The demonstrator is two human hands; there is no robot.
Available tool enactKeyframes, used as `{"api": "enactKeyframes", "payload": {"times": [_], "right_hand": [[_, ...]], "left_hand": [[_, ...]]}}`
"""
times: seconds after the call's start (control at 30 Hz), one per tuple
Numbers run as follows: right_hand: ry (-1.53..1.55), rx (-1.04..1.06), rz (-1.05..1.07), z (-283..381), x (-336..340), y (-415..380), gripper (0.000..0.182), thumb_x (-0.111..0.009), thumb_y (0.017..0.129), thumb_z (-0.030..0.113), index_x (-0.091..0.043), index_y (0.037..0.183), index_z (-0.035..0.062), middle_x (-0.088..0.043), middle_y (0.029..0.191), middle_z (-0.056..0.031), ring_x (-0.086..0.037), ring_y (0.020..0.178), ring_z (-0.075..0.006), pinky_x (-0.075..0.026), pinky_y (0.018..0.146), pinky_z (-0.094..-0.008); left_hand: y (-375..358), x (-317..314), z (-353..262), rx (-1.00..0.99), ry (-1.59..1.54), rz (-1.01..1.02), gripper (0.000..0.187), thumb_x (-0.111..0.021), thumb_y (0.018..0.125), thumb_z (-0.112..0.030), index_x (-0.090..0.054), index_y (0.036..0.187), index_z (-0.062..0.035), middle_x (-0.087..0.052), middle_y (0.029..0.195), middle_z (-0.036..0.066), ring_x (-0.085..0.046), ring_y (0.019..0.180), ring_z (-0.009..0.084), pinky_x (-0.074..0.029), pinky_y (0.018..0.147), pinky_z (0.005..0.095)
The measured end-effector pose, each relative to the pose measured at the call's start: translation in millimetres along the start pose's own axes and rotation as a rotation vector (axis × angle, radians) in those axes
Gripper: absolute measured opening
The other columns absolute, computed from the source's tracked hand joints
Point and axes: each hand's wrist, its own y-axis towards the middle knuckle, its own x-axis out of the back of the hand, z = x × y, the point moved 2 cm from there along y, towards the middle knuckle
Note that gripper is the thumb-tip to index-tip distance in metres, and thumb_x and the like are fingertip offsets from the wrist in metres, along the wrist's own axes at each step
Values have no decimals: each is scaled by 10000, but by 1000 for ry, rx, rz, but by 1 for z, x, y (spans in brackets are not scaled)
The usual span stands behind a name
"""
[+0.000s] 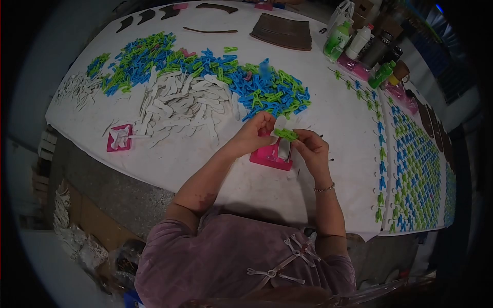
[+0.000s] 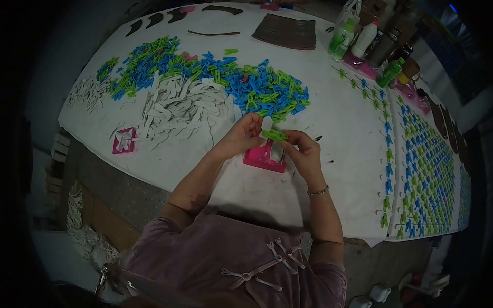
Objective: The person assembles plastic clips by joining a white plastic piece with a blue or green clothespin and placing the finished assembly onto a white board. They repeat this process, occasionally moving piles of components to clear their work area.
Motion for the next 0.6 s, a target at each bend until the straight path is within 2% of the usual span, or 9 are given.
{"api": "enactKeyframes", "payload": {"times": [0.17, 0.23, 0.27, 0.33, 0.37, 0.43, 0.47, 0.53, 0.6], "right_hand": [[10, -4, -33, 5, -6, 1, 240, -624, 854, -37, -604, 1092, -17, -624, 948, -27, -584, 858, -87, -489, 784, -222], [63, 82, -78, 1, 1, 5, 151, -609, 882, 12, -611, 1033, -3, -622, 909, -16, -572, 837, -74, -479, 763, -218], [47, 95, -115, 4, 11, 9, 151, -609, 882, 12, -611, 1033, -3, -622, 909, -16, -572, 837, -74, -479, 763, -218], [-208, -18, -256, 11, 41, 19, 107, -572, 928, 116, -607, 957, 19, -619, 856, -9, -557, 792, -68, -466, 745, -217], [-220, -9, -299, 14, 58, 25, 107, -572, 928, 116, -607, 957, 19, -619, 856, -9, -557, 792, -68, -466, 745, -217], [-105, -105, -597, 7, 96, 37, 181, -561, 933, 186, -613, 913, 14, -560, 712, 18, -507, 633, -55, -433, 603, -184], [-108, -93, -626, -1, 117, 42, 181, -561, 933, 186, -613, 913, 14, -560, 712, 18, -507, 633, -55, -433, 603, -184], [48, -228, -752, -29, 167, 48, 198, -532, 938, 199, -601, 911, 16, -571, 714, -17, -507, 565, -88, -459, 522, -223], [114, -257, -857, -45, 197, 56, 184, -518, 937, 180, -591, 920, 11, -574, 713, -35, -512, 549, -106, -475, 497, -245]], "left_hand": [[-1, 3, 12, 23, 0, -33, 388, -676, 763, -2, -478, 1090, -69, -522, 932, -2, -478, 780, 71, -415, 737, 219], [1, 0, 6, 20, -9, -7, 401, -685, 765, -14, -480, 1105, -72, -520, 941, 0, -466, 771, 71, -411, 742, 217], [-1, 0, -3, -3, 80, -80, 394, -668, 793, -29, -472, 1132, -75, -526, 959, -4, -478, 814, 75, -411, 771, 229], [1, 8, -3, -31, 153, -210, 379, -650, 836, -70, -468, 1169, -79, -538, 983, -7, -484, 866, 77, -406, 795, 240], [5, 16, 8, -30, 141, -273, 372, -648, 852, -95, -471, 1179, -80, -544, 989, -8, -480, 875, 75, -402, 791, 240], [12, 35, 34, -15, 133, -472, 279, -637, 875, -122, -512, 1120, -71, -554, 949, -8, -486, 843, 73, -400, 761, 232], [15, 41, 45, -23, 131, -441, 279, -637, 875, -122, -512, 1120, -71, -554, 949, -8, -486, 843, 73, -400, 761, 232], [16, 51, 58, -50, 191, -578, 182, -620, 894, -129, -552, 1048, -60, -559, 913, -7, -497, 814, 73, -401, 733, 223], [17, 42, 54, -61, 220, -567, 153, -613, 898, -124, -559, 1024, -57, -561, 903, -6, -500, 805, 73, -401, 724, 220]]}}
